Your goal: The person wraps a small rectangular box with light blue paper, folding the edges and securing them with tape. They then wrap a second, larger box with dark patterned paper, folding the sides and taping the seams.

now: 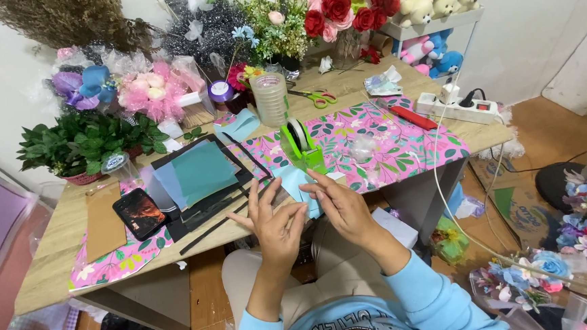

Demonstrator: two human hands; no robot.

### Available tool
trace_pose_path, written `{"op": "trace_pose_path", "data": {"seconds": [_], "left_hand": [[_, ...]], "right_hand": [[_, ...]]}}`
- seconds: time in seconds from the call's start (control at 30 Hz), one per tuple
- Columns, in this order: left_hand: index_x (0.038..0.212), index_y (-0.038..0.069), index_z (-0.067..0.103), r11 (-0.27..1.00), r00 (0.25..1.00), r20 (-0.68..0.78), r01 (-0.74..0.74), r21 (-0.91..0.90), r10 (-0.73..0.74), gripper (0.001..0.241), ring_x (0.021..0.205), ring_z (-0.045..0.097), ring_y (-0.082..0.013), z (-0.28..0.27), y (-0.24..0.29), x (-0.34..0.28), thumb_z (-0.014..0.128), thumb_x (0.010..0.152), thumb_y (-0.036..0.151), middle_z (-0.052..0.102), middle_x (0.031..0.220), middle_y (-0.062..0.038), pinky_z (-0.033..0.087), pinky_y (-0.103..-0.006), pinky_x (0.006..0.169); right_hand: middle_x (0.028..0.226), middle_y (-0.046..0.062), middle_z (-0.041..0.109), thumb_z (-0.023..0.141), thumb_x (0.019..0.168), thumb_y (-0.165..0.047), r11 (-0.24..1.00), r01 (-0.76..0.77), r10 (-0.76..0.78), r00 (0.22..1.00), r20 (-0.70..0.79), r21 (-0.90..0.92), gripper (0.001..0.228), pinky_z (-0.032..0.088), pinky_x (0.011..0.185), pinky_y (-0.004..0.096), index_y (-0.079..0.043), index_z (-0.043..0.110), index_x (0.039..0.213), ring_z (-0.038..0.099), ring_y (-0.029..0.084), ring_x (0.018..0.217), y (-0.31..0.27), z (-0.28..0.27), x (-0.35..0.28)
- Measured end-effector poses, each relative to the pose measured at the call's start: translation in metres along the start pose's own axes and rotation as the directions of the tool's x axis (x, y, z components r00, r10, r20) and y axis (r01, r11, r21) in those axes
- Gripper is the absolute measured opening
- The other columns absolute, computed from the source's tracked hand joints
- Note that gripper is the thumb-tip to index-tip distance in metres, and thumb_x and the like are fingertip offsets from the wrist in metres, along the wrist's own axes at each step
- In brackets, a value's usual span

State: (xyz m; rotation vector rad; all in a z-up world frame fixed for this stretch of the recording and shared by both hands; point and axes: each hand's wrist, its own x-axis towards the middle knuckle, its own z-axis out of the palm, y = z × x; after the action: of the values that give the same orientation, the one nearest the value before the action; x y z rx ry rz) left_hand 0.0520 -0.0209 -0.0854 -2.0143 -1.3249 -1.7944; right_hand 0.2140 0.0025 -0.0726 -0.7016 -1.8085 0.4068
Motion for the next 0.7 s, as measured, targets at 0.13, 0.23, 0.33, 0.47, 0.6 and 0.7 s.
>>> {"op": "trace_pose_path", "data": {"seconds": [0.13, 0.23, 0.33, 0.47, 0.6, 0.7], "left_hand": [[0.084, 0.023, 0.078, 1.0, 1.0, -0.004, -0.021, -0.014, 0.021, 0.006, 0.153, 0.027, -0.0335, -0.003, -0.001, 0.0, 0.077, 0.088, 0.026, 0.061, 0.14, -0.005, -0.027, -0.0659, 0.11], [0.083, 0.022, 0.078, 0.999, 1.0, -0.003, -0.031, -0.027, 0.031, 0.005, 0.153, 0.027, -0.0332, -0.003, -0.002, -0.002, 0.078, 0.087, 0.025, 0.062, 0.139, -0.005, -0.027, -0.0661, 0.11], [0.076, 0.023, 0.077, 0.997, 0.999, -0.021, -0.03, -0.069, 0.028, 0.01, 0.153, 0.025, -0.0332, -0.001, -0.006, -0.004, 0.079, 0.085, 0.025, 0.064, 0.137, -0.005, -0.028, -0.064, 0.112], [0.077, 0.024, 0.076, 0.989, 0.992, -0.062, -0.115, -0.093, 0.109, 0.014, 0.15, 0.032, -0.0343, -0.003, -0.008, -0.003, 0.077, 0.088, 0.033, 0.065, 0.134, -0.004, -0.028, -0.0626, 0.114], [0.074, 0.023, 0.076, 0.972, 0.981, -0.133, -0.163, -0.169, 0.141, 0.018, 0.148, 0.038, -0.0351, 0.01, -0.009, -0.007, 0.079, 0.087, 0.035, 0.067, 0.132, -0.003, -0.023, -0.0637, 0.119], [0.085, 0.02, 0.077, 0.969, 0.994, -0.102, -0.057, -0.239, 0.033, 0.015, 0.146, 0.043, -0.0347, 0.008, -0.011, -0.005, 0.074, 0.093, 0.033, 0.068, 0.132, -0.005, -0.02, -0.0644, 0.118]], "right_hand": [[0.114, 0.016, 0.079, 0.049, 0.102, -0.007, 1.0, 0.009, -0.009, 1.0, -0.001, -0.012, 0.045, 0.06, 0.083, 0.046, -0.003, 0.054, 0.147, 0.077, 0.032, 0.093, 0.001, 0.001, 0.001], [0.114, 0.017, 0.079, 0.048, 0.103, -0.007, 1.0, -0.004, 0.004, 1.0, 0.017, -0.015, 0.044, 0.06, 0.084, 0.047, -0.003, 0.054, 0.146, 0.077, 0.033, 0.094, -0.003, -0.002, 0.001], [0.113, 0.018, 0.078, 0.047, 0.103, -0.007, 1.0, -0.01, 0.01, 1.0, 0.024, -0.014, 0.043, 0.059, 0.085, 0.048, -0.004, 0.055, 0.145, 0.077, 0.034, 0.094, -0.006, -0.002, 0.001], [0.113, 0.014, 0.079, 0.046, 0.105, -0.01, 0.999, 0.011, -0.01, 1.0, 0.029, -0.036, 0.039, 0.059, 0.085, 0.043, -0.006, 0.06, 0.141, 0.077, 0.029, 0.096, -0.004, -0.001, 0.002], [0.112, 0.015, 0.079, 0.049, 0.104, -0.009, 0.996, 0.053, -0.05, 0.998, 0.048, -0.069, 0.035, 0.058, 0.086, 0.044, -0.004, 0.068, 0.133, 0.075, 0.033, 0.099, 0.01, 0.001, 0.003], [0.124, 0.016, 0.075, 0.037, 0.108, -0.026, 0.972, -0.09, 0.075, 0.994, 0.077, 0.217, 0.045, 0.049, 0.105, 0.046, -0.002, 0.067, 0.133, 0.068, 0.027, 0.12, 0.01, -0.002, -0.004]]}}
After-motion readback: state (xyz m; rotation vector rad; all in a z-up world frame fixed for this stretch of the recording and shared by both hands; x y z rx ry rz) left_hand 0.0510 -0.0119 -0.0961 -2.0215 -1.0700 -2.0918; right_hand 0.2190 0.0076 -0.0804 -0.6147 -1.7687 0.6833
